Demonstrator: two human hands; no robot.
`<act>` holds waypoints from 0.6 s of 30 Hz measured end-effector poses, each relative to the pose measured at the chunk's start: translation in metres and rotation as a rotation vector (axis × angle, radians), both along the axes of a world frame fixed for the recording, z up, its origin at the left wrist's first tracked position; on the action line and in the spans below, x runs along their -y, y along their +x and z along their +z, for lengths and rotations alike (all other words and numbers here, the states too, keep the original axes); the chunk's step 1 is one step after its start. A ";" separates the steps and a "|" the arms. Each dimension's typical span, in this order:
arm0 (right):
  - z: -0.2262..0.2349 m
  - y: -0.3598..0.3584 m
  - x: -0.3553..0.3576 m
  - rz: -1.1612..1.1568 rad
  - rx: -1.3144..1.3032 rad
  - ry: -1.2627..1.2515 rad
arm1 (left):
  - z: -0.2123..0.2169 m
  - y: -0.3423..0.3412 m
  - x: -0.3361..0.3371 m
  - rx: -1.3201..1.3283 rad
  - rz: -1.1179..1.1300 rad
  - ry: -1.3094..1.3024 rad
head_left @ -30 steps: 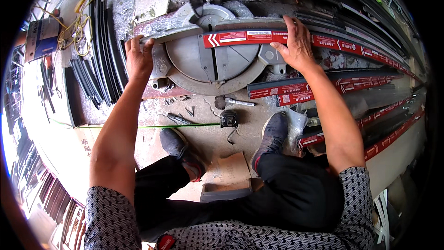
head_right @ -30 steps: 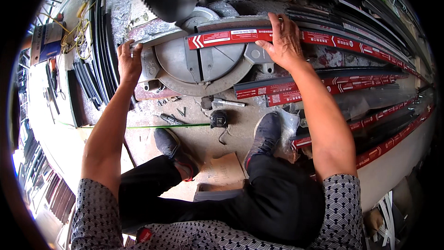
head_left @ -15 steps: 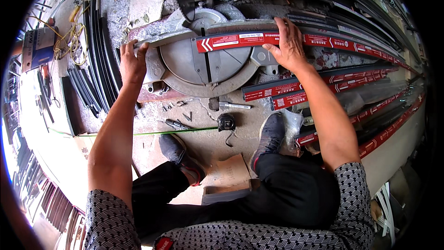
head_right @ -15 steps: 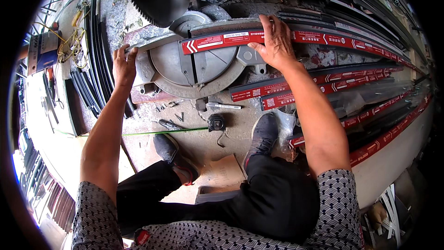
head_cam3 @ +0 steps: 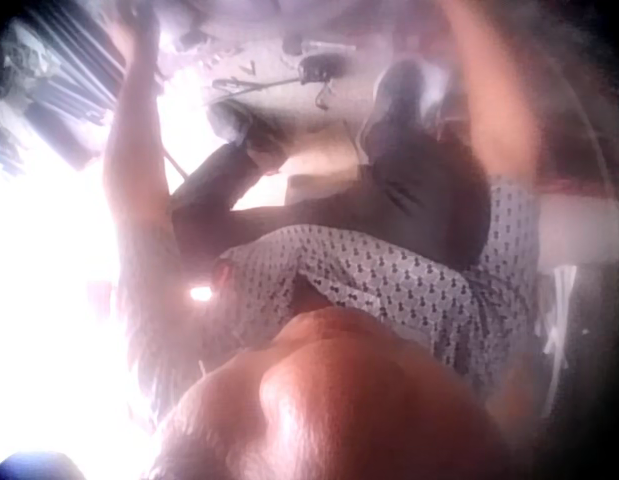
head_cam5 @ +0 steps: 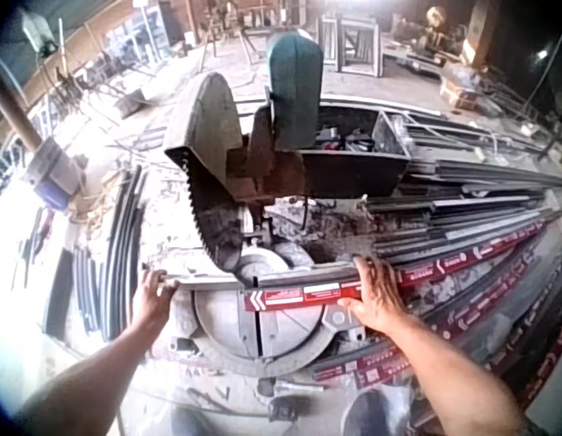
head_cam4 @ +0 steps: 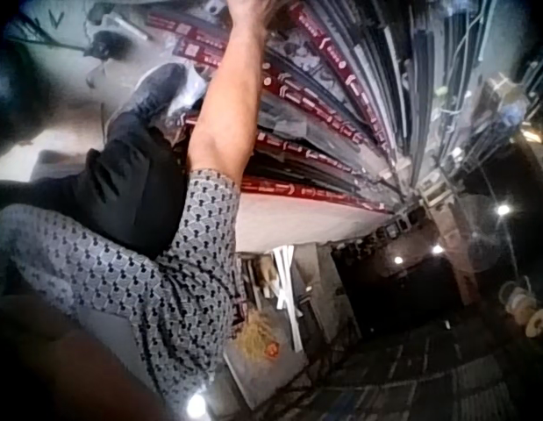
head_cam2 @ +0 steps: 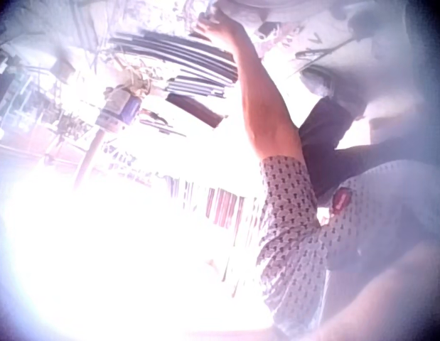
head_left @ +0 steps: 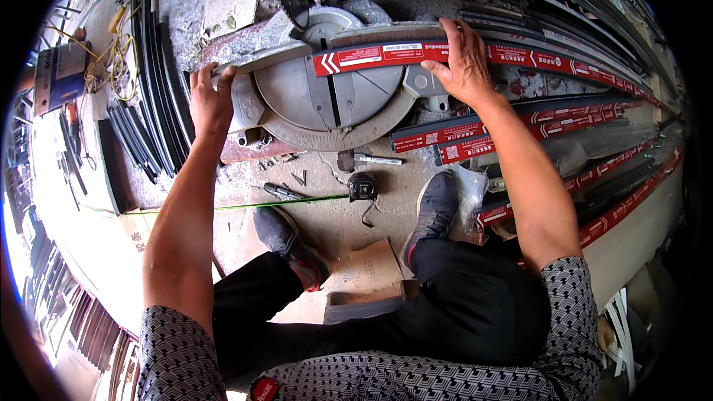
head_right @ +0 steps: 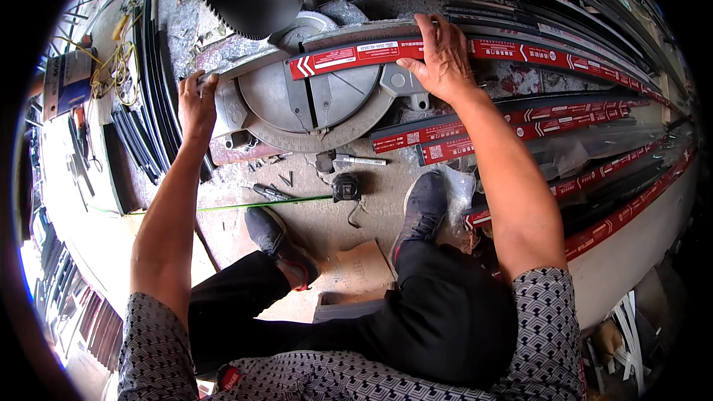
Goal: The person selects a long metal profile from a stack and places it on a miter saw. They measure the profile with a tape measure and mark a cut line with a marker. The person then uses the miter saw to cut the profile and inspects the cut piece.
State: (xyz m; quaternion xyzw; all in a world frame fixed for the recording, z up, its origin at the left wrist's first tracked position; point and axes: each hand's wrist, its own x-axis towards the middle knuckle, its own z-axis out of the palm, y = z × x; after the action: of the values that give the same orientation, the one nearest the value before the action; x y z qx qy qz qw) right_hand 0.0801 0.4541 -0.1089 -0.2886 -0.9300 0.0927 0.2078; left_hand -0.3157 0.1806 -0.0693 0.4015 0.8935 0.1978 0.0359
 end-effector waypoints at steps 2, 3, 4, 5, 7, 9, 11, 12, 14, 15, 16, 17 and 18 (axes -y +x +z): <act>0.000 -0.002 0.001 -0.007 -0.002 -0.010 | -0.001 -0.004 0.001 0.011 0.010 0.003; 0.000 -0.003 0.001 -0.009 -0.001 -0.012 | -0.002 -0.005 0.002 0.007 0.015 0.005; 0.000 -0.002 0.002 -0.016 0.002 -0.012 | -0.002 -0.003 0.002 0.017 0.020 0.003; 0.000 -0.002 0.002 -0.022 0.005 -0.013 | -0.001 -0.002 0.001 0.026 0.024 0.001; 0.002 -0.002 0.002 -0.024 0.007 -0.021 | -0.001 -0.001 0.000 0.031 0.026 0.002; 0.002 -0.002 0.003 -0.026 0.013 -0.029 | 0.002 -0.001 0.000 0.039 0.031 -0.014; 0.003 -0.002 0.001 -0.031 0.017 -0.034 | 0.006 -0.001 0.000 0.060 0.016 -0.036; 0.002 -0.001 0.001 -0.025 0.015 -0.032 | 0.008 -0.001 0.001 0.066 0.006 -0.049; -0.001 -0.001 0.000 -0.022 0.004 -0.023 | 0.012 -0.004 0.000 0.075 -0.020 -0.085; -0.001 0.000 0.000 -0.027 0.011 -0.034 | 0.012 -0.004 0.001 0.039 -0.032 -0.106; 0.000 0.001 0.001 -0.033 0.014 -0.044 | 0.016 -0.006 -0.001 0.048 -0.054 -0.129; 0.002 0.002 0.001 -0.040 0.017 -0.055 | 0.021 -0.010 -0.003 0.056 -0.078 -0.152; 0.004 0.004 0.003 -0.053 0.056 -0.089 | 0.027 -0.013 -0.004 0.145 -0.041 -0.185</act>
State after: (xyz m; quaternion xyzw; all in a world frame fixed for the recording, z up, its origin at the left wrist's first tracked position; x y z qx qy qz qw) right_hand 0.0845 0.4515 -0.1048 -0.3244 -0.9225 0.1202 0.1712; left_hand -0.3285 0.1847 -0.0427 0.3992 0.8946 0.1421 0.1416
